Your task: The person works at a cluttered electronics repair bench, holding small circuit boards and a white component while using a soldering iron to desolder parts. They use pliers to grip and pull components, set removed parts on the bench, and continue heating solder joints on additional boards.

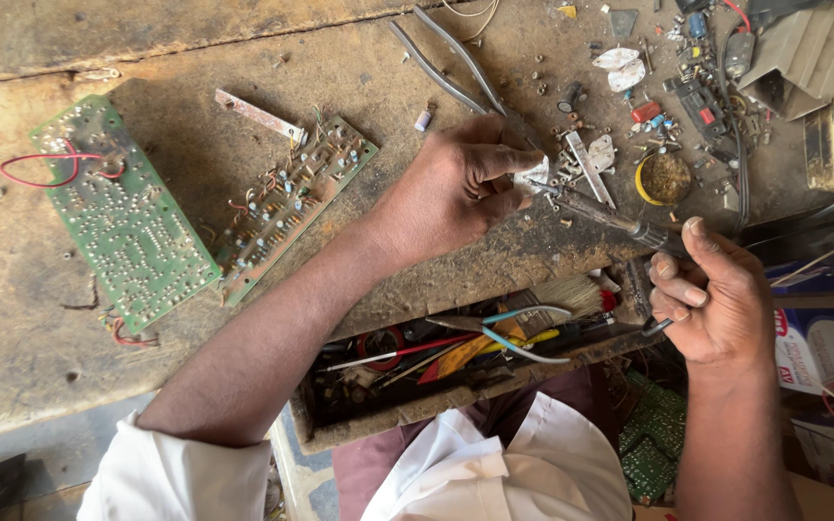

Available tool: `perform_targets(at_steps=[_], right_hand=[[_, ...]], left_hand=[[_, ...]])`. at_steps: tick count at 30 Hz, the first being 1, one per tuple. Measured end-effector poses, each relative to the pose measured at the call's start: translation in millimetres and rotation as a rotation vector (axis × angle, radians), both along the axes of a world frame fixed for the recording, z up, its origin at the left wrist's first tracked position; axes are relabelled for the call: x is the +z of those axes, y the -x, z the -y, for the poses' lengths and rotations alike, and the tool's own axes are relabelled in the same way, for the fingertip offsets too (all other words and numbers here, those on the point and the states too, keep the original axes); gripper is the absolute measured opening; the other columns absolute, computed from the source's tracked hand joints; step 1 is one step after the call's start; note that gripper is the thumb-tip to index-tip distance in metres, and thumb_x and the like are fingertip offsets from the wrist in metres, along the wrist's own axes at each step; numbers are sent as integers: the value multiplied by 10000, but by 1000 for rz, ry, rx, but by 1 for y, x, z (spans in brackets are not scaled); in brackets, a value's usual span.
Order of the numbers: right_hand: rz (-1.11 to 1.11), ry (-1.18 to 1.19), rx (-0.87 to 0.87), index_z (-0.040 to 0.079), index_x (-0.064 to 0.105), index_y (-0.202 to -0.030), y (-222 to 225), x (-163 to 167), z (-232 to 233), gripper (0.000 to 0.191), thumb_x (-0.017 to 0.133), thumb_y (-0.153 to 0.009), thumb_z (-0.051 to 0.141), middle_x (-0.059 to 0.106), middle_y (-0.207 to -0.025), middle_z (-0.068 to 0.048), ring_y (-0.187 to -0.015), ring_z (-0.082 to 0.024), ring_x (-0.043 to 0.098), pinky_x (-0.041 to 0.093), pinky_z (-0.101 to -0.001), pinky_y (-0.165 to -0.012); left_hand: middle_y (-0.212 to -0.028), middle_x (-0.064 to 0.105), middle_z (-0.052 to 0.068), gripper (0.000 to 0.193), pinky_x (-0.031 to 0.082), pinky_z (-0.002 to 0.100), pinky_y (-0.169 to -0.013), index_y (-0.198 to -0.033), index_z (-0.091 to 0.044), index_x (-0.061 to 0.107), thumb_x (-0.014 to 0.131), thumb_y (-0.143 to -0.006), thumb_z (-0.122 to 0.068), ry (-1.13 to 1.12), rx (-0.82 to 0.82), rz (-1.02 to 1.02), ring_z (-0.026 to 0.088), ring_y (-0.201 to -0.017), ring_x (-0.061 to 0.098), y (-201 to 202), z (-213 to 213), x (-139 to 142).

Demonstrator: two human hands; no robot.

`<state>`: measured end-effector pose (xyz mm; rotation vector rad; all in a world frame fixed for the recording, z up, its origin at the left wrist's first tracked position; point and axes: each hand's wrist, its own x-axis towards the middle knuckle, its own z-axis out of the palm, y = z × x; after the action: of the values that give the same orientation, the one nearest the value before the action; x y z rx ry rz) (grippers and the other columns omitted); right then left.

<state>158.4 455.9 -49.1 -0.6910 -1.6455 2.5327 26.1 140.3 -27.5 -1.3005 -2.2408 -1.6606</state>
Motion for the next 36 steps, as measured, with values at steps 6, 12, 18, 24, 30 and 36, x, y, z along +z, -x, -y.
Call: perform_targets(at_steps=[6,12,18,24,30,36], right_hand=[[-65,8,3,113,658,-1054,-42,14,-3,157,663,-1100,263,667,-851,-105,-538,-51,444,387,-220,-494],[-165,27,20,71,630,-1016,-96,32,-28,202,661,-1121,241,665,-856,-119,-547,-63,450,412,-247,-512],[-211,67,1,36,667,-1065,-120,38,-49,236,642,-1180,240,650,-841,-100,-552,-59,454,391,-239,-530],[-135,103,-62,104,641,-1064,-146,46,-76,192,659,-1163,268,669,-869,-75,-597,-71,475,393,-229,-534],[-233,74,-54,66,623,-1000,-151,42,-88,289,644,-1204,270,662,-849,-88,-575,-65,467,389,-236,-566],[-278,54,-51,38,681,-1064,-134,49,-82,247,630,-1175,252,665,-823,-102,-579,-73,459,394,-231,-523]], left_hand=[[-1135,680,106,306,638,247,-779,-1202,-32,735,776,-906,35,39,22,-102,171,-921,768,-31,-17,19],[-1146,653,130,401,631,364,-906,-1292,16,685,735,-902,94,105,125,-342,269,-1059,684,-104,-42,49],[-1114,640,131,346,607,396,-884,-1276,45,684,710,-931,60,210,343,-357,278,-1016,663,-155,-47,48],[-1157,687,157,377,585,447,-929,-1217,58,681,731,-845,19,300,328,-465,314,-1064,653,-163,-46,58],[-1111,740,114,307,623,324,-730,-1234,-28,734,740,-935,39,27,350,-108,172,-865,723,-148,-53,66],[-1092,792,63,316,666,305,-740,-1225,-108,742,756,-918,-35,-43,34,425,132,-846,782,-90,-55,73]])
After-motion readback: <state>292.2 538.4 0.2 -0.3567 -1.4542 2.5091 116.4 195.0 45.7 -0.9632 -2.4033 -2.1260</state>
